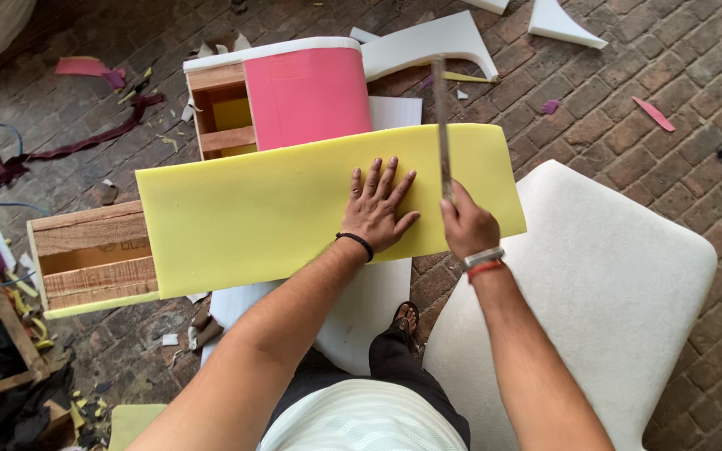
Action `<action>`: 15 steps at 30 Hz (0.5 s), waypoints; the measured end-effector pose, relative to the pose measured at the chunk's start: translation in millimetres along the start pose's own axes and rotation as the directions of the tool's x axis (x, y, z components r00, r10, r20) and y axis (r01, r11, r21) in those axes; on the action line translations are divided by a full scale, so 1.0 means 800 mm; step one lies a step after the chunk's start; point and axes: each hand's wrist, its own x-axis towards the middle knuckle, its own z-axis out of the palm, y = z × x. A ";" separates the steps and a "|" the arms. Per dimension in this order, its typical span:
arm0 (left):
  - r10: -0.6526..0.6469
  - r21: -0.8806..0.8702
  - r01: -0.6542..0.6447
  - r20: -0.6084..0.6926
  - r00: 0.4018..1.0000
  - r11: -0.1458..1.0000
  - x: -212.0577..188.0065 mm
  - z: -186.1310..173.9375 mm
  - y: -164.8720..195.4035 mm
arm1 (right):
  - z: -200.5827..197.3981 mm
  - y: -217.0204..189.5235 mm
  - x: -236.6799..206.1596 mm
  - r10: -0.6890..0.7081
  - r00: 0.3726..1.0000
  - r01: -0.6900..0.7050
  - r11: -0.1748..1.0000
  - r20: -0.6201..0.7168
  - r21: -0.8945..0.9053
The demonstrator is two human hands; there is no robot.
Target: The person uses a long metal blade to cut a yellow foam sheet and then trims a pink foam-covered chair frame. The person repeatedly positions the foam, cuts along edges, and removes excess pieces.
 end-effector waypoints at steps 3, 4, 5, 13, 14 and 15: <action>-0.010 0.037 0.010 0.005 1.000 0.999 0.001 0.003 0.002 | 0.010 -0.005 0.051 -0.175 0.984 0.175 0.982 0.005 -0.077; -0.013 0.050 0.012 0.010 1.000 0.999 0.001 0.004 0.003 | 0.014 -0.006 0.060 -0.185 0.982 0.188 0.977 0.043 -0.097; -0.019 0.040 0.019 0.000 1.000 0.999 0.001 0.006 0.004 | 0.015 -0.003 0.061 -0.189 0.979 0.197 0.973 0.081 -0.116; -0.016 0.032 0.017 -0.028 0.999 0.999 0.003 0.013 -0.001 | -0.028 0.046 -0.165 0.085 0.949 -0.030 0.983 0.302 -0.179; -0.016 0.034 0.017 -0.031 0.999 0.999 0.004 0.012 -0.002 | -0.034 0.051 -0.199 0.106 0.943 -0.043 0.979 0.317 -0.199; -0.017 0.037 0.018 -0.034 0.999 0.999 0.007 0.009 -0.005 | -0.037 0.054 -0.228 0.115 0.939 -0.048 0.977 0.323 -0.207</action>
